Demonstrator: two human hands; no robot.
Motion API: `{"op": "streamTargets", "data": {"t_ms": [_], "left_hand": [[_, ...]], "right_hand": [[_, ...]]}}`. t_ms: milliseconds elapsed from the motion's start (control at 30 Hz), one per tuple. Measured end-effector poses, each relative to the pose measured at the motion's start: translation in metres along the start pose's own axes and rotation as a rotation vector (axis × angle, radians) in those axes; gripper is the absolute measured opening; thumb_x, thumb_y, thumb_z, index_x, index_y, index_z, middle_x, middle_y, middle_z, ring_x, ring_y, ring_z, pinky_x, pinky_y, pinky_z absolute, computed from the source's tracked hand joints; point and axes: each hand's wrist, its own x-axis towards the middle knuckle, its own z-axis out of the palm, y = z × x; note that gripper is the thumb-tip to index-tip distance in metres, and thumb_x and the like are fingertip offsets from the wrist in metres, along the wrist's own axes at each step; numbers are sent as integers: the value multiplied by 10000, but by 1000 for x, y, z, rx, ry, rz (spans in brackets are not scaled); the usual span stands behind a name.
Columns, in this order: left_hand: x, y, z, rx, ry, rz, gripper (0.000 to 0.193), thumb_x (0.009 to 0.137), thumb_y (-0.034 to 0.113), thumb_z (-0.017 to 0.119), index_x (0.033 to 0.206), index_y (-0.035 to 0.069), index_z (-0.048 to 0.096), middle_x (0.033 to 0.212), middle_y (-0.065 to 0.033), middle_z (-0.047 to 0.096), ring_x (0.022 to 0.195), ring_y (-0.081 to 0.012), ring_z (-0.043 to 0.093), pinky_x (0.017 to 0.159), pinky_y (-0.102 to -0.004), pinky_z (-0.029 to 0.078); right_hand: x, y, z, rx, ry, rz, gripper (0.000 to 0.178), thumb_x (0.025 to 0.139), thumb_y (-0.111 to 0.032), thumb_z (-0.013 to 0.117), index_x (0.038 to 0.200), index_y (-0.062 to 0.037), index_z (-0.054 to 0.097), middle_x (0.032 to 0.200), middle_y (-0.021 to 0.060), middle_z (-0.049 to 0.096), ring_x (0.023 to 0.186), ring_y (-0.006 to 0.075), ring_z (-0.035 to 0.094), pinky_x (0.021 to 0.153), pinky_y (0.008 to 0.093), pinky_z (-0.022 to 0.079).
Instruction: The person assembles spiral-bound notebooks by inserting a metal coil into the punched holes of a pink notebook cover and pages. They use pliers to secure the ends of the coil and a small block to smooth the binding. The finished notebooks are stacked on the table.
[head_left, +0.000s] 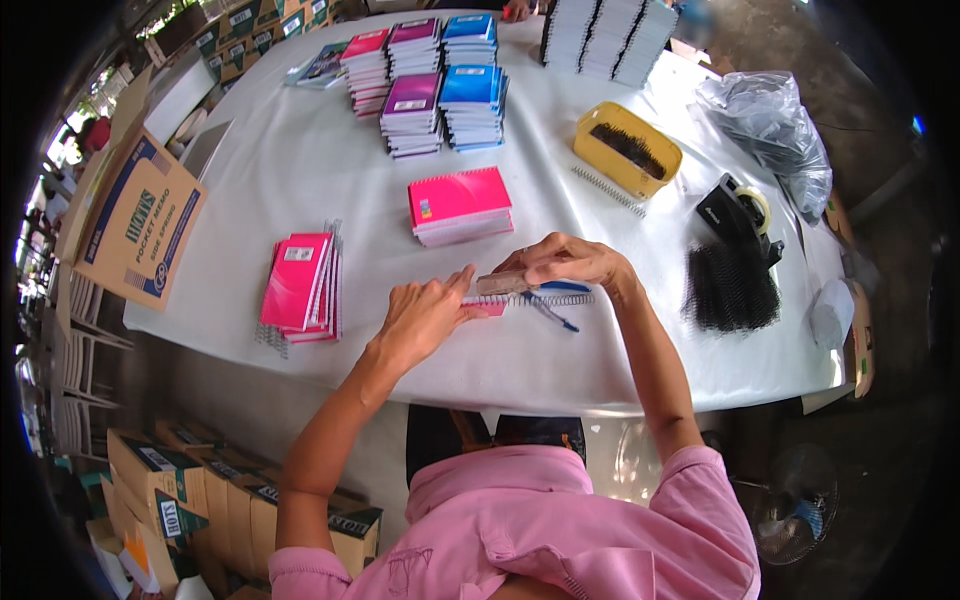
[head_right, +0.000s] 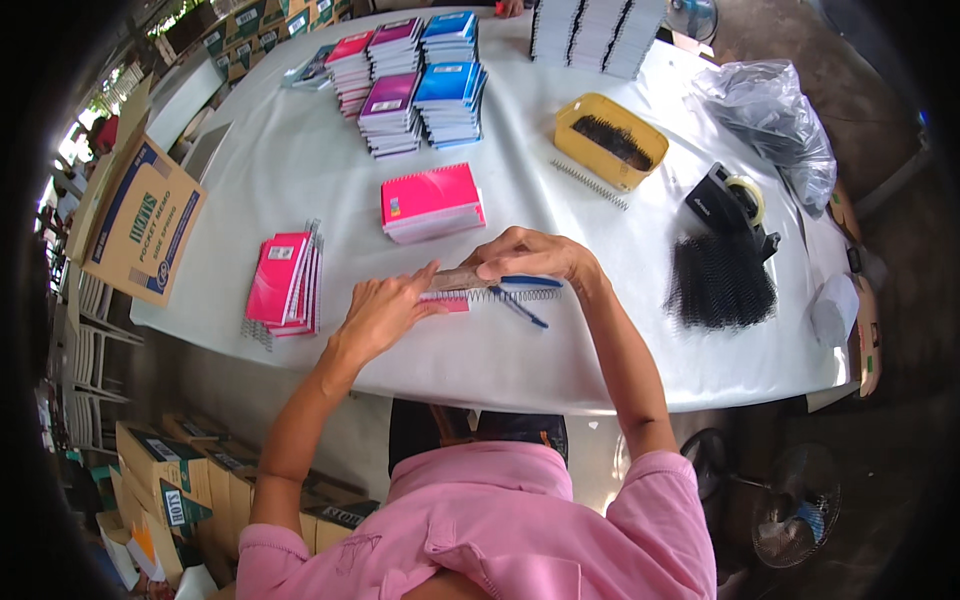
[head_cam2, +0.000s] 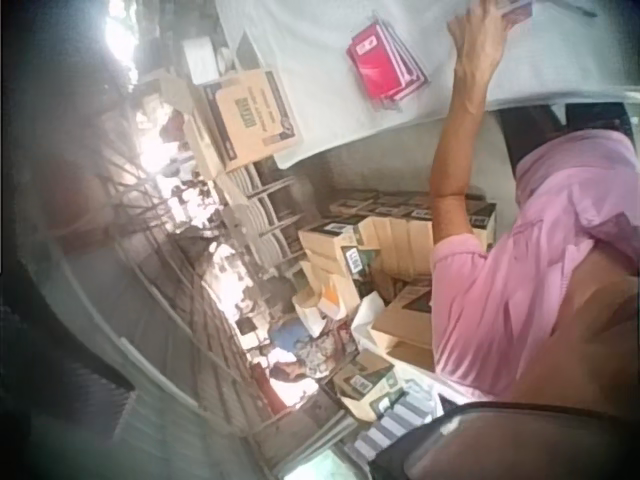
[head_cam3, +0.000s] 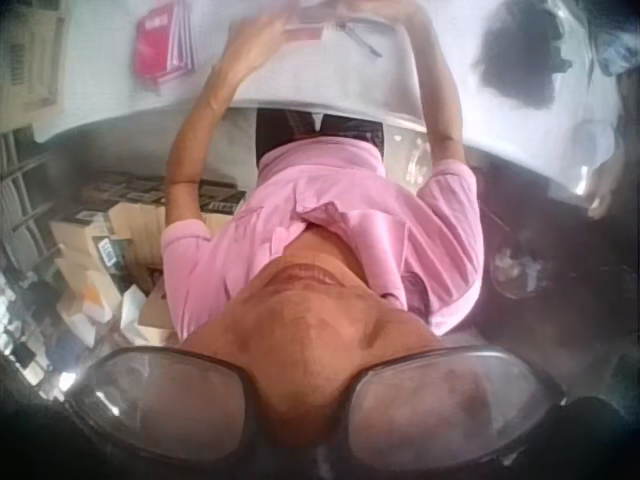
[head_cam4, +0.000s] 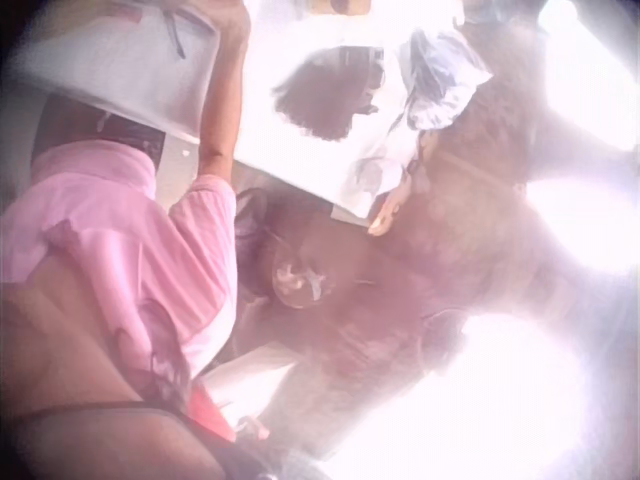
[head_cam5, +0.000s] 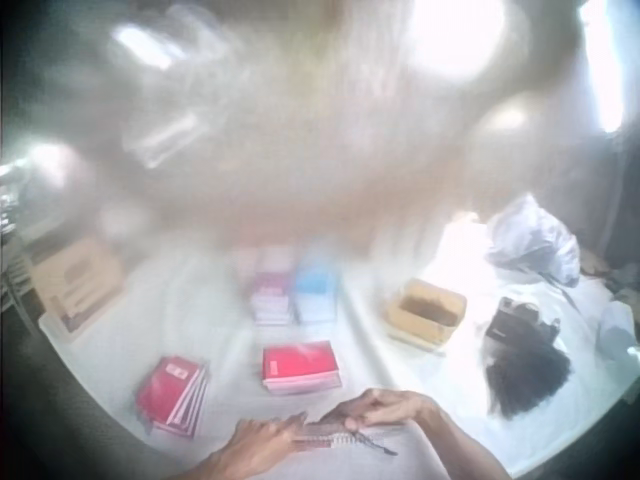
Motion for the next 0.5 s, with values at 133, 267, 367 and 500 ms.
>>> {"op": "streamTargets", "data": {"t_ms": [133, 267, 367, 500], "left_hand": [[2, 2, -11, 40, -73, -23, 727, 835, 500, 671, 1394, 71, 490, 844, -176, 692, 760, -379, 682, 644, -471, 531], [1, -4, -8, 21, -4, -16, 729, 838, 509, 665, 1394, 70, 493, 806, -172, 691, 747, -379, 682, 639, -469, 528], [2, -5, -9, 52, -75, -30, 724, 847, 525, 649, 1394, 78, 494, 759, -173, 681, 729, -387, 677, 651, -474, 527], [4, -9, -10, 23, -108, 20, 724, 866, 550, 613, 1356, 25, 518, 701, -186, 669, 699, -371, 684, 643, -481, 526]], "right_hand": [[0, -9, -2, 39, -44, -114, 608, 844, -499, 666, 1187, 3, 675, 1118, 155, 672, 1016, 249, 620, 907, 352, 466], [2, -9, 2, -41, 16, 15, 587, 855, -469, 655, 1169, 25, 677, 1020, 143, 689, 979, 221, 613, 891, 336, 469], [3, -22, 3, -80, -35, 40, 560, 843, -457, 656, 1163, 1, 691, 1020, 130, 695, 982, 223, 612, 891, 334, 463], [6, -12, -1, 32, 11, -26, 574, 838, -472, 649, 1145, 12, 695, 1022, 138, 692, 978, 223, 600, 909, 335, 450]]}}
